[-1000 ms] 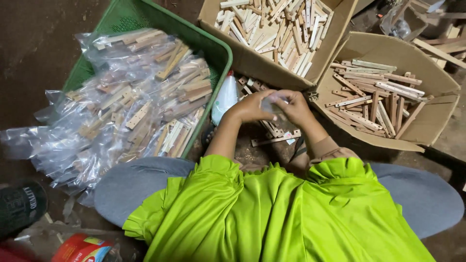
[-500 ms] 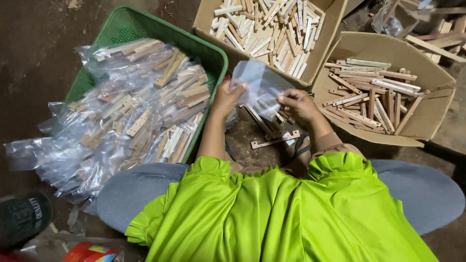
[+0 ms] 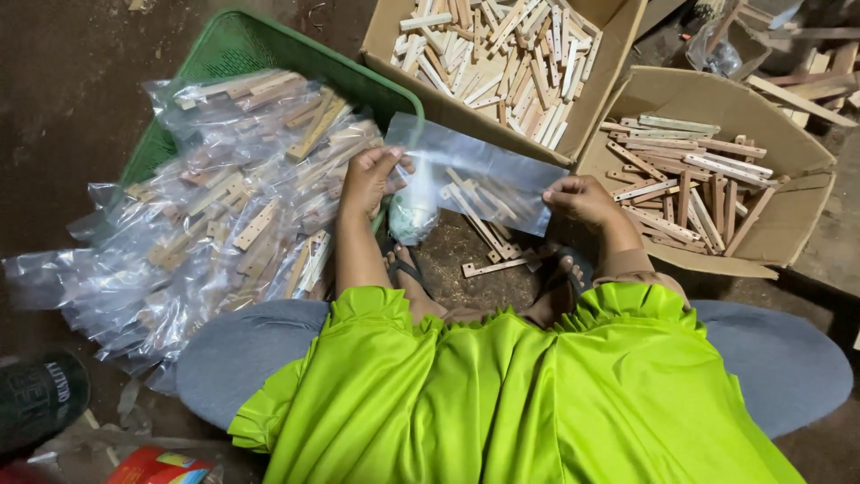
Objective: The person picks up wooden pieces from boxes and places them into plastic bags by hand.
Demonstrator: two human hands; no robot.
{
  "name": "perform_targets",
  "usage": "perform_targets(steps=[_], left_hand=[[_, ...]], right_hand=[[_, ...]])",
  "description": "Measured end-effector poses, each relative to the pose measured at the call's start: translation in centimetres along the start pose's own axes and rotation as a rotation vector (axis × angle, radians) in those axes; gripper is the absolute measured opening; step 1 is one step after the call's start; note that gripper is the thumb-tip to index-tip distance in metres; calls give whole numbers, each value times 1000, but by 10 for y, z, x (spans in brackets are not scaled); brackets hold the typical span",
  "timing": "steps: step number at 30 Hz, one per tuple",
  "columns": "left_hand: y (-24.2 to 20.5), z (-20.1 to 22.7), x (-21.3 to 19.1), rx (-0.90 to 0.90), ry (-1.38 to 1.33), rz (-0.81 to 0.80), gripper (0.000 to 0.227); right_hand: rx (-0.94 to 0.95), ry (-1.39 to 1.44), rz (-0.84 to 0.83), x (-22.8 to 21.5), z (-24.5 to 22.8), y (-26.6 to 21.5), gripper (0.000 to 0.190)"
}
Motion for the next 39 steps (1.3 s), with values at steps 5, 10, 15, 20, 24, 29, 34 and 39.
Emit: perform_targets(steps=[5,10,15,20,24,29,34,39], left_hand=[[18,-18,23,148,362,139,18],[7,-67,111,252,631,62,40],[-58,-63,155,143,625,-185,34],[-61,-33,156,3,262,-432,20],[-39,-39,142,102,506,-227,15],[-33,-43,127,-4,59,-72,12],[-13,-81,138,19,-26,-184,17],[5,-89,138,140,603,-117,20]], right_hand=[[-47,-691,39,20,34,11,35],[-147,98,124,89,31,25,25],[-142,450,283,79,18,16,25],[-195,431,260,66,-21,1,28],[-262,105,209,57,-50,-7,28],[-321,-436,112,52,-20,5,26],[-352,-484,178,44,-11,10,26],[-413,-197,127,48,1,20,29]])
Point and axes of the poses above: each hand's wrist, its own y-axis towards the middle knuckle, its own x-axis out of the palm, z = x × y, the point moved 5 cm from there along y, towards the middle knuckle, and after that the axes turned 12 degrees about -x, right-handed, at the moved point
